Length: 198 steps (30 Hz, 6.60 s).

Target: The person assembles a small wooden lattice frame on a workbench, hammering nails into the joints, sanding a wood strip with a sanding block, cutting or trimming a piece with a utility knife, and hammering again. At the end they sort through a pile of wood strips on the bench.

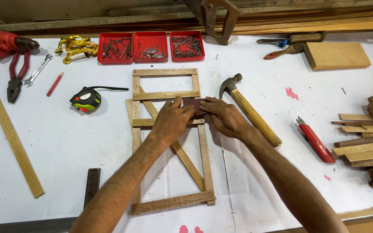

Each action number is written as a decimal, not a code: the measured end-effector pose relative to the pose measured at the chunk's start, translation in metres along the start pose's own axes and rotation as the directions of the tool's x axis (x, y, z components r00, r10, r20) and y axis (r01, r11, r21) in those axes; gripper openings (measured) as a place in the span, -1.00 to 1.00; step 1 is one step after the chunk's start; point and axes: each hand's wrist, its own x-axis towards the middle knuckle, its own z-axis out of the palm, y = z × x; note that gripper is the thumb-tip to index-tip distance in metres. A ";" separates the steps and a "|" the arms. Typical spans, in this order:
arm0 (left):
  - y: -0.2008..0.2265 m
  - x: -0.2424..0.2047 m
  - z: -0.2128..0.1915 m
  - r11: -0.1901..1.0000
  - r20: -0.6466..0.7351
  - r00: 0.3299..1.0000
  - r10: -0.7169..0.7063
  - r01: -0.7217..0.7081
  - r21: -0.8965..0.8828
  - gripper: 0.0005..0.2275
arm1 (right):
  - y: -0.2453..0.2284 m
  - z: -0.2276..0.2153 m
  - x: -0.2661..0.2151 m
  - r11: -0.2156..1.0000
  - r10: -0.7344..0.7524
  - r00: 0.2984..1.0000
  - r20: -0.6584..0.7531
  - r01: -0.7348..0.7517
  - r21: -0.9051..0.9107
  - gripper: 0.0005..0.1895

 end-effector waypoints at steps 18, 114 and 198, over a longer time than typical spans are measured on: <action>0.001 0.011 0.006 0.996 0.085 0.995 -0.059 0.064 -0.057 -0.81 | 0.002 -0.007 0.004 1.000 0.017 1.000 -0.017 -0.017 0.027 -0.56; 0.028 -0.006 -0.009 0.945 0.110 0.964 -0.243 0.261 -0.198 -0.85 | -0.091 -0.069 -0.068 0.900 0.413 0.911 0.016 -0.411 0.146 -0.50; 0.047 -0.024 -0.032 0.958 0.029 0.958 -0.284 0.283 0.038 -0.71 | -0.075 -0.050 -0.099 0.837 0.436 0.895 -0.091 -0.440 -0.325 -0.43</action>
